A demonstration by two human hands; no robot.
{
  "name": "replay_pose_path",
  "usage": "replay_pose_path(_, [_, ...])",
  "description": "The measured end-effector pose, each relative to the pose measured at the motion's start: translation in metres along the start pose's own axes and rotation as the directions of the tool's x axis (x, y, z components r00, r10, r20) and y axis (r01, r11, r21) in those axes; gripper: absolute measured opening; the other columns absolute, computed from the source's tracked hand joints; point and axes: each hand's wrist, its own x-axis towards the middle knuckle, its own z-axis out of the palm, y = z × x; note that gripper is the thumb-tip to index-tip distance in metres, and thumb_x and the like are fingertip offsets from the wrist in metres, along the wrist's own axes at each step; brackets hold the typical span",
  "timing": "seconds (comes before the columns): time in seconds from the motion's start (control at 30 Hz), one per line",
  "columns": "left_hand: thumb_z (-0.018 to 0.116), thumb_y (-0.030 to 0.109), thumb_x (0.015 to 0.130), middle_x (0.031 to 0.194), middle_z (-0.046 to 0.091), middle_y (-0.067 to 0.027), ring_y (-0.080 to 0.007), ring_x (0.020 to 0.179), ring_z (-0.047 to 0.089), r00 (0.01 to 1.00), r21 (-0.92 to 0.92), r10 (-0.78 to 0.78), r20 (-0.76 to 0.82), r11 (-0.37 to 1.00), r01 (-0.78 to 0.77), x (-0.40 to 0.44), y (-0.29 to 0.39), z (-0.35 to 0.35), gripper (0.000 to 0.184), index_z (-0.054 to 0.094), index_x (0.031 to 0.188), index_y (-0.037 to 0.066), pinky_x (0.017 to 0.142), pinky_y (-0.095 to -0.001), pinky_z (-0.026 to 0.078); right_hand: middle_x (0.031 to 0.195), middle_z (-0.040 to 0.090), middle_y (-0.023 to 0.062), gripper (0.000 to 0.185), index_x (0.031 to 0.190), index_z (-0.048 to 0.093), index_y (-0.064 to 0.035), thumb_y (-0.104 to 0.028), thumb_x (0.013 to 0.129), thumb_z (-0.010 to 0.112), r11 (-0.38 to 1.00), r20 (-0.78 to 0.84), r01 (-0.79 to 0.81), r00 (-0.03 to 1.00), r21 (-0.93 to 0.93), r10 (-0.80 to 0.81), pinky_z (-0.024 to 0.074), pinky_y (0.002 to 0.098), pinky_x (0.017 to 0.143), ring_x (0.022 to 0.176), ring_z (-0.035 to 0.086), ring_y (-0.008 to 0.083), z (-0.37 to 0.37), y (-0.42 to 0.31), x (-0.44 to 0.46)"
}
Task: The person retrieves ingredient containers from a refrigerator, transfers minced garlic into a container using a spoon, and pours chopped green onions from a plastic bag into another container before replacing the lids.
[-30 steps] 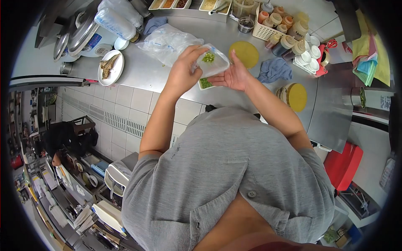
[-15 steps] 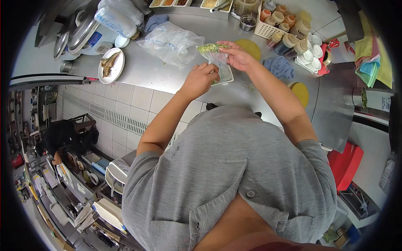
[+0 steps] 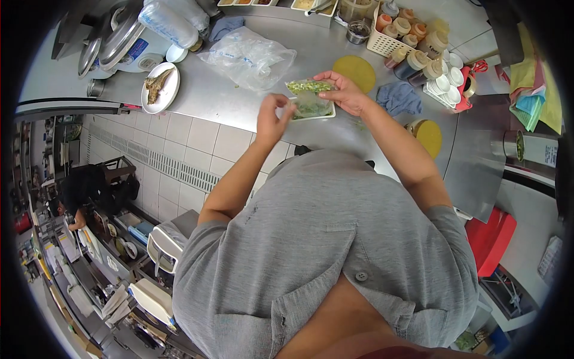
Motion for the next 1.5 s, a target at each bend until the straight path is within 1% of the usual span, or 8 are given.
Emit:
replay_pose_path(0.17, [0.074,0.016,0.094,0.116,0.067,-0.0064,-0.0122,0.09,0.061,0.971,-0.309,-0.24,0.012,0.922,0.232,0.028,0.014,-0.019,0.031,0.066,0.122,0.004,0.078,-0.0297,0.05,0.142,0.059,0.0076,0.051,0.133,0.054,-0.0058,0.007,0.087,0.072,0.99,0.11,0.034,0.994,-0.135,-0.019,0.0453,0.0324,0.112,0.13,0.056,0.0168,0.004,-0.007,-0.005])
replay_pose_path(0.23, [0.072,0.012,0.096,0.119,0.068,-0.0064,-0.0107,0.093,0.062,0.911,-0.202,-0.315,0.265,0.906,0.372,0.032,0.014,-0.026,0.018,0.073,0.113,0.004,0.08,-0.0253,0.051,0.137,0.063,0.0064,0.052,0.132,0.057,-0.0044,0.006,0.084,0.075,0.983,0.15,0.057,0.988,-0.176,-0.03,0.0436,0.0312,0.112,0.128,0.058,0.0147,0.006,-0.009,-0.007])
replay_pose_path(0.73, [0.068,0.008,0.097,0.108,0.071,-0.0069,-0.0142,0.088,0.064,0.997,-0.115,0.073,0.027,0.991,-0.07,0.03,0.046,-0.031,0.005,0.069,0.098,0.003,0.075,-0.0274,0.053,0.099,0.067,-0.0004,0.028,0.113,0.064,-0.0013,0.002,0.088,0.076,0.855,-0.075,0.028,0.994,-0.517,-0.079,0.0539,0.0235,0.083,0.09,0.063,0.007,-0.018,-0.007,-0.031])
replay_pose_path(0.83, [0.06,0.013,0.104,0.115,0.07,-0.0085,-0.0123,0.092,0.064,0.986,-0.328,-0.156,0.057,0.93,0.166,0.025,0.039,-0.028,0.01,0.062,0.105,0.004,0.077,-0.0258,0.054,0.092,0.066,-0.0005,0.023,0.108,0.066,-0.0009,0.002,0.087,0.076,0.822,-0.137,-0.006,0.987,-0.57,-0.088,0.0511,0.024,0.075,0.082,0.059,0.0077,-0.018,-0.012,-0.032])
replay_pose_path(1.03, [0.052,0.012,0.108,0.117,0.07,-0.0118,-0.0123,0.092,0.065,0.982,-0.412,-0.175,0.065,0.892,0.186,0.021,0.036,-0.021,0.01,0.055,0.111,0.003,0.08,-0.0276,0.056,0.091,0.065,-0.0015,0.024,0.107,0.07,-0.0031,-0.004,0.086,0.08,0.752,-0.101,0.188,0.942,-0.631,-0.32,0.0497,0.0242,0.073,0.079,0.056,0.0084,0.004,-0.015,-0.044])
replay_pose_path(1.27, [0.064,0.014,0.102,0.134,0.062,-0.013,-0.0172,0.106,0.064,0.989,-0.479,-0.087,0.123,0.867,0.136,0.019,0.039,-0.015,0.039,0.048,0.136,0.005,0.088,-0.0306,0.054,0.102,0.067,-0.0005,0.027,0.115,0.067,-0.0058,-0.01,0.091,0.077,0.826,-0.211,-0.033,0.972,-0.563,-0.105,0.0524,0.0231,0.075,0.084,0.06,0.0085,0.007,0.026,-0.04])
replay_pose_path(1.4, [0.087,0.025,0.079,0.146,0.052,-0.0153,-0.0281,0.126,0.054,0.987,-0.095,-0.135,0.09,0.985,0.144,0.011,0.027,-0.006,0.076,0.051,0.145,0.008,0.1,-0.0432,0.049,0.102,0.068,-0.0006,0.022,0.116,0.066,-0.0068,-0.013,0.095,0.072,0.935,-0.299,0.016,0.945,-0.354,-0.129,0.0559,0.0221,0.071,0.087,0.063,0.0066,0.003,0.036,-0.036])
replay_pose_path(1.5, [0.085,0.022,0.077,0.142,0.057,-0.0106,-0.0369,0.125,0.053,0.987,0.323,0.046,0.152,0.942,-0.094,0.002,-0.001,0.003,0.032,0.077,0.107,0.017,0.102,-0.0454,0.048,0.104,0.068,-0.0017,0.02,0.116,0.066,-0.0087,-0.011,0.097,0.069,0.946,-0.305,-0.002,0.947,-0.323,-0.102,0.0574,0.0225,0.072,0.09,0.063,0.0057,-0.004,0.037,-0.036])
